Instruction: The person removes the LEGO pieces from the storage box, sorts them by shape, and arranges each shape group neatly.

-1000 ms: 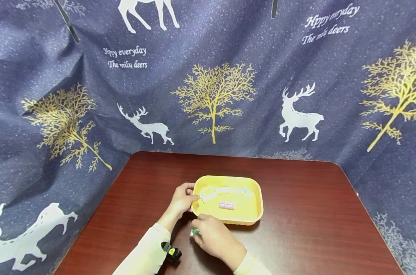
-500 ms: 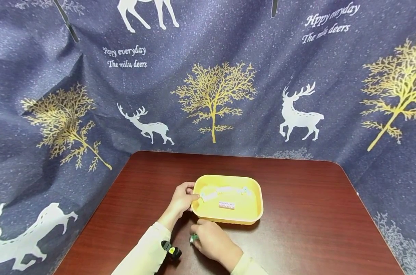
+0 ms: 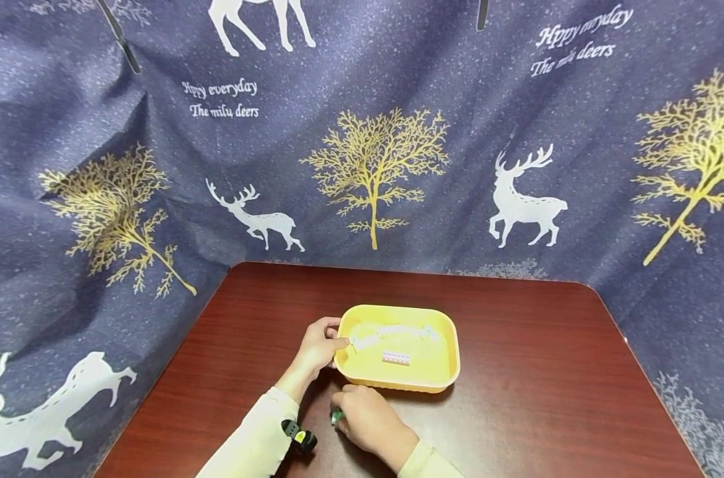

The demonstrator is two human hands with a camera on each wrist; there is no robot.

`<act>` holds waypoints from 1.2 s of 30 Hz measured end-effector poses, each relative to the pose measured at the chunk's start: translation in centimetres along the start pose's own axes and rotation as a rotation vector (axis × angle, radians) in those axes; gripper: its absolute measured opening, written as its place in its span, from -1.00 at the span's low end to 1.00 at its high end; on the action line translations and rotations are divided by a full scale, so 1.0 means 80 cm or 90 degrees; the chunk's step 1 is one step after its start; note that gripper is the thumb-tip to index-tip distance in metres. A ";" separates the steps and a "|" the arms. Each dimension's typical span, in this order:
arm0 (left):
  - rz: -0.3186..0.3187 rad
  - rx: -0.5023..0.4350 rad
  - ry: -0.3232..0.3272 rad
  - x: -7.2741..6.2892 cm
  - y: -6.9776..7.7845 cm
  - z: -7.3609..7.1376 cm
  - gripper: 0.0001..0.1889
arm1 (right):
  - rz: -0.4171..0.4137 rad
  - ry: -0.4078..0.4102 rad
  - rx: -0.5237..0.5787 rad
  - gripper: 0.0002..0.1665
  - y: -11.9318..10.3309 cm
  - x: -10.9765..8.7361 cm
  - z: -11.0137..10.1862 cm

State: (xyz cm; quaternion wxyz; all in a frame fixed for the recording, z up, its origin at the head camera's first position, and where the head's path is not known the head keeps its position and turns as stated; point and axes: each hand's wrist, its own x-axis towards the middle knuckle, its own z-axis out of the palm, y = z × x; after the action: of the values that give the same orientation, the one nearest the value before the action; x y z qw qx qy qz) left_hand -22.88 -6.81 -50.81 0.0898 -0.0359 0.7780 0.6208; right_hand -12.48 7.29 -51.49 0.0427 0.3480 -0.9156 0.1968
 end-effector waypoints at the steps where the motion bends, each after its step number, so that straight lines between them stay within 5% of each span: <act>1: -0.002 -0.001 0.000 0.000 0.000 0.000 -0.45 | 0.003 -0.002 0.001 -0.86 0.000 0.000 0.000; 26: 0.001 0.004 -0.003 -0.004 0.004 0.000 -0.46 | 0.050 -0.004 0.075 -0.75 0.007 -0.010 -0.027; 36: 0.004 -0.001 -0.002 -0.002 0.001 0.000 -0.46 | 0.036 0.060 0.074 -0.78 0.013 -0.016 -0.047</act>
State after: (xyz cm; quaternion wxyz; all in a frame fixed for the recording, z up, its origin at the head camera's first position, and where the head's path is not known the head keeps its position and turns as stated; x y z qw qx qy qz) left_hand -22.71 -6.78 -50.70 0.0890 -0.0324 0.7775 0.6217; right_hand -12.40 10.22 -48.65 0.0602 0.3145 -0.9089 0.2672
